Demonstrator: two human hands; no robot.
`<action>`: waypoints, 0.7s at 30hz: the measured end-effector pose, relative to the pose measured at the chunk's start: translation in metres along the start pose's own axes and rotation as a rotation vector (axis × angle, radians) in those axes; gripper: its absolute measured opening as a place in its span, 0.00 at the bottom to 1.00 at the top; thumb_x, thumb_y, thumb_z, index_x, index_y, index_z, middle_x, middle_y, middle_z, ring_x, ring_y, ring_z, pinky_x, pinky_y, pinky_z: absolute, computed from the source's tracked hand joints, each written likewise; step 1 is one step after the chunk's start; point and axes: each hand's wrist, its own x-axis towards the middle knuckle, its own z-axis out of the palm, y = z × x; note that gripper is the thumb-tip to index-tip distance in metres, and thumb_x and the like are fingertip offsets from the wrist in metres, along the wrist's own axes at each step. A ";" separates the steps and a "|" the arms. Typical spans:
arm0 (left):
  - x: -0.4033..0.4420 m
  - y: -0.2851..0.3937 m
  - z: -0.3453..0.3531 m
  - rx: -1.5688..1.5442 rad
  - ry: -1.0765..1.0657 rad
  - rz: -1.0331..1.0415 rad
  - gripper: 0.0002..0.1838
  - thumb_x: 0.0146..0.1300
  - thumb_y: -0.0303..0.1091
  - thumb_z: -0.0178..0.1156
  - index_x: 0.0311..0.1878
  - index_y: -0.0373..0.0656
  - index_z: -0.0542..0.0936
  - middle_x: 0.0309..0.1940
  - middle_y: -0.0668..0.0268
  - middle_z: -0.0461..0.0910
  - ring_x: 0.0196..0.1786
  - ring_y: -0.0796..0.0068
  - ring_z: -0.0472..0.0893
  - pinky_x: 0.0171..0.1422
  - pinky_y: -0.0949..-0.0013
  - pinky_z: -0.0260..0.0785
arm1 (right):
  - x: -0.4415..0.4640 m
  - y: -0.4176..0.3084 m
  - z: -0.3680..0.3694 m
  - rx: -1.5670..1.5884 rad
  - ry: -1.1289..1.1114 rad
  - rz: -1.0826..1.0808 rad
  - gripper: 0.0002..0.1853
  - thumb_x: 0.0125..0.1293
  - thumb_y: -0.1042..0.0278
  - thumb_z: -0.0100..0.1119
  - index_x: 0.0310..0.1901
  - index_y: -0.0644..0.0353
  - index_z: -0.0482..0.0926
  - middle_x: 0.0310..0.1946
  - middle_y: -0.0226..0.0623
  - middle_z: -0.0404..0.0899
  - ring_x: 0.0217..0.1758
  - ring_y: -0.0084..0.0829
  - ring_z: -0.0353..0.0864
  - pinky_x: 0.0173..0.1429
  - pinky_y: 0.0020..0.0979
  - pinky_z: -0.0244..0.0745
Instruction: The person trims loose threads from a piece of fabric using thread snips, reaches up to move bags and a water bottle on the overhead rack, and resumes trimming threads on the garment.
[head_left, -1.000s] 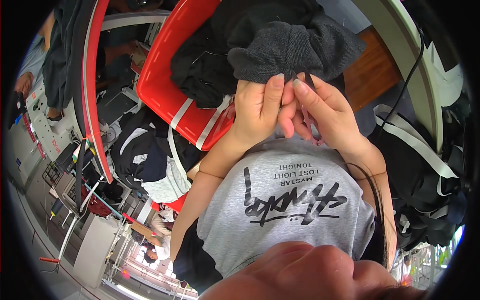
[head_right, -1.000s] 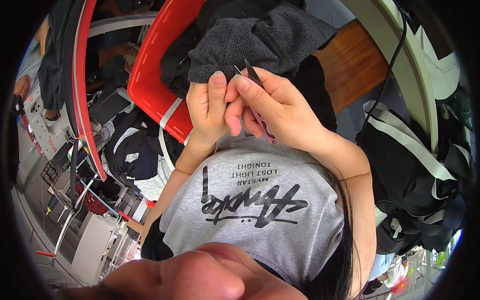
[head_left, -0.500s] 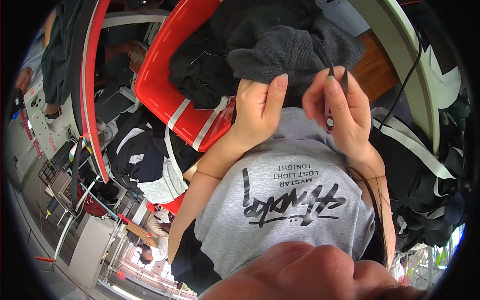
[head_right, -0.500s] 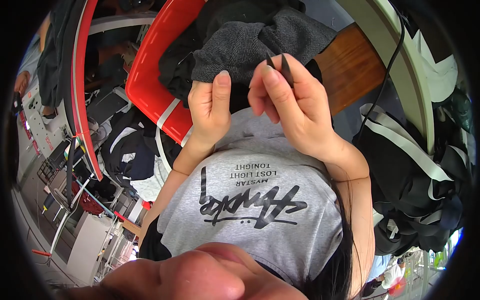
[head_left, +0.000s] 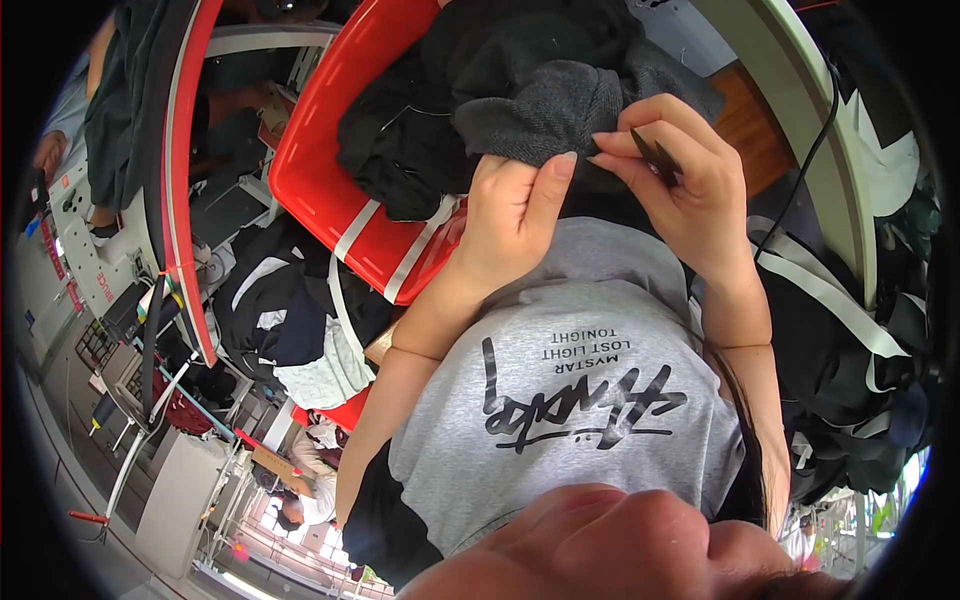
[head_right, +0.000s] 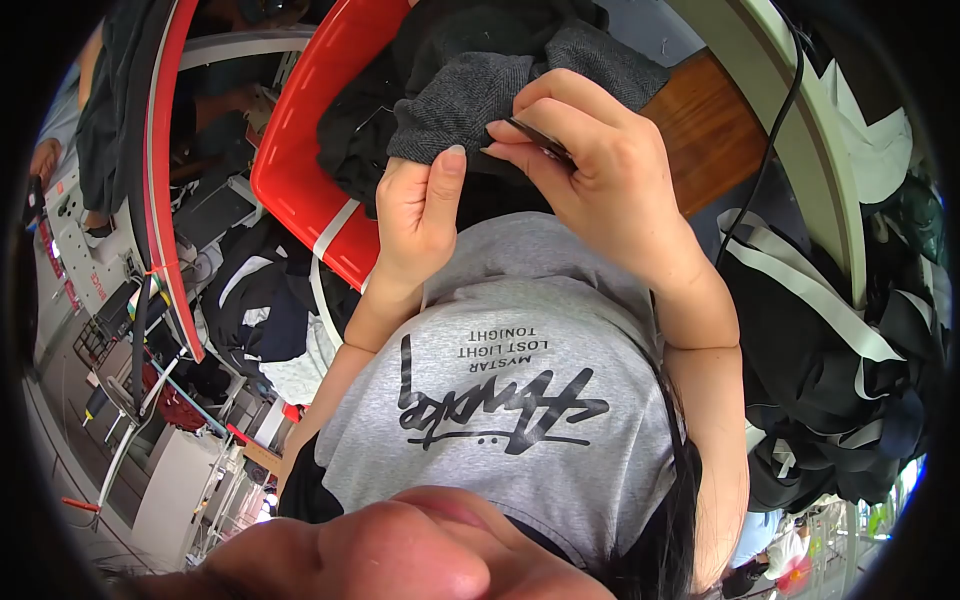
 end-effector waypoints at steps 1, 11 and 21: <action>0.000 -0.001 -0.003 -0.015 -0.035 -0.044 0.14 0.70 0.33 0.56 0.32 0.33 0.80 0.26 0.57 0.80 0.30 0.59 0.76 0.40 0.63 0.67 | 0.000 0.000 -0.001 -0.013 -0.023 -0.017 0.08 0.53 0.78 0.69 0.33 0.63 0.79 0.34 0.33 0.76 0.27 0.30 0.78 0.29 0.27 0.73; 0.001 -0.008 -0.006 -0.119 -0.088 -0.109 0.16 0.69 0.33 0.57 0.25 0.35 0.77 0.19 0.59 0.75 0.24 0.62 0.72 0.33 0.64 0.63 | 0.026 0.013 -0.005 -0.268 -0.051 -0.386 0.14 0.47 0.78 0.67 0.35 0.59 0.75 0.37 0.29 0.75 0.23 0.33 0.75 0.27 0.31 0.72; -0.006 -0.010 -0.026 -0.607 -0.131 -0.518 0.18 0.74 0.33 0.52 0.24 0.39 0.71 0.18 0.79 0.64 0.24 0.89 0.59 0.26 0.75 0.52 | 0.042 -0.002 -0.017 0.524 -0.441 -0.038 0.05 0.63 0.81 0.56 0.40 0.65 0.73 0.36 0.38 0.75 0.37 0.32 0.76 0.44 0.27 0.71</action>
